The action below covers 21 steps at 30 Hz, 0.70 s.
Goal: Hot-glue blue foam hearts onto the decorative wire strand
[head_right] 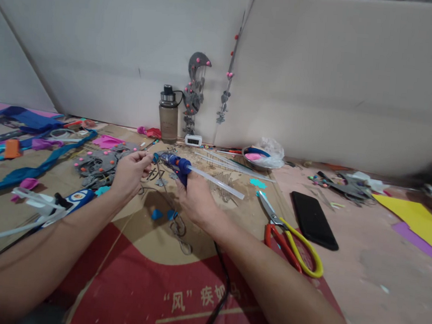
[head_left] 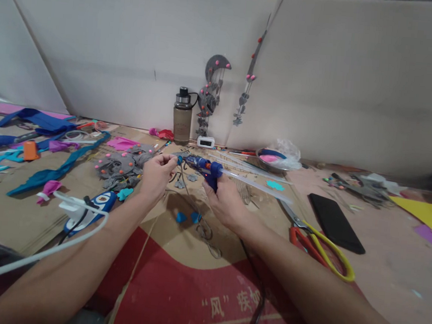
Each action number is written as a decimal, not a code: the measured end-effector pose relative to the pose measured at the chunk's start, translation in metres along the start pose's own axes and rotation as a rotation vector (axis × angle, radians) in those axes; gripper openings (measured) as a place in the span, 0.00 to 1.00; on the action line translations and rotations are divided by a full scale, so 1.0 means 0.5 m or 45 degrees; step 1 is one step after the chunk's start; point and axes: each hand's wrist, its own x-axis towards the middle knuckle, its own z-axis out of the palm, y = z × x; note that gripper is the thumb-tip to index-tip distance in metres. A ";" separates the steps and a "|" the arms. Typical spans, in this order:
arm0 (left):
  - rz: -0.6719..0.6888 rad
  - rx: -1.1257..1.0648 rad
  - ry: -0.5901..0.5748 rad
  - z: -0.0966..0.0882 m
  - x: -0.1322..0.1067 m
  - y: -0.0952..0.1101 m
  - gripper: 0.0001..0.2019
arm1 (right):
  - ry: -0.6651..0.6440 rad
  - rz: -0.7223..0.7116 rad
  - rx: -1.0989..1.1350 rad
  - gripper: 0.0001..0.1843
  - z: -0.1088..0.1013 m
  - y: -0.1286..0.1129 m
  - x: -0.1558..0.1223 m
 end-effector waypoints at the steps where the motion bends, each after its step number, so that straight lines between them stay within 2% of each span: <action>1: 0.001 -0.002 0.014 0.001 0.000 0.001 0.11 | 0.012 -0.001 0.001 0.15 -0.001 -0.001 0.000; 8: -0.014 0.010 0.059 -0.001 0.005 -0.002 0.11 | 0.037 0.000 -0.015 0.15 -0.006 -0.011 -0.004; 21: -0.007 0.004 -0.007 0.002 0.000 -0.002 0.08 | 0.018 -0.030 -0.035 0.15 -0.003 -0.013 -0.005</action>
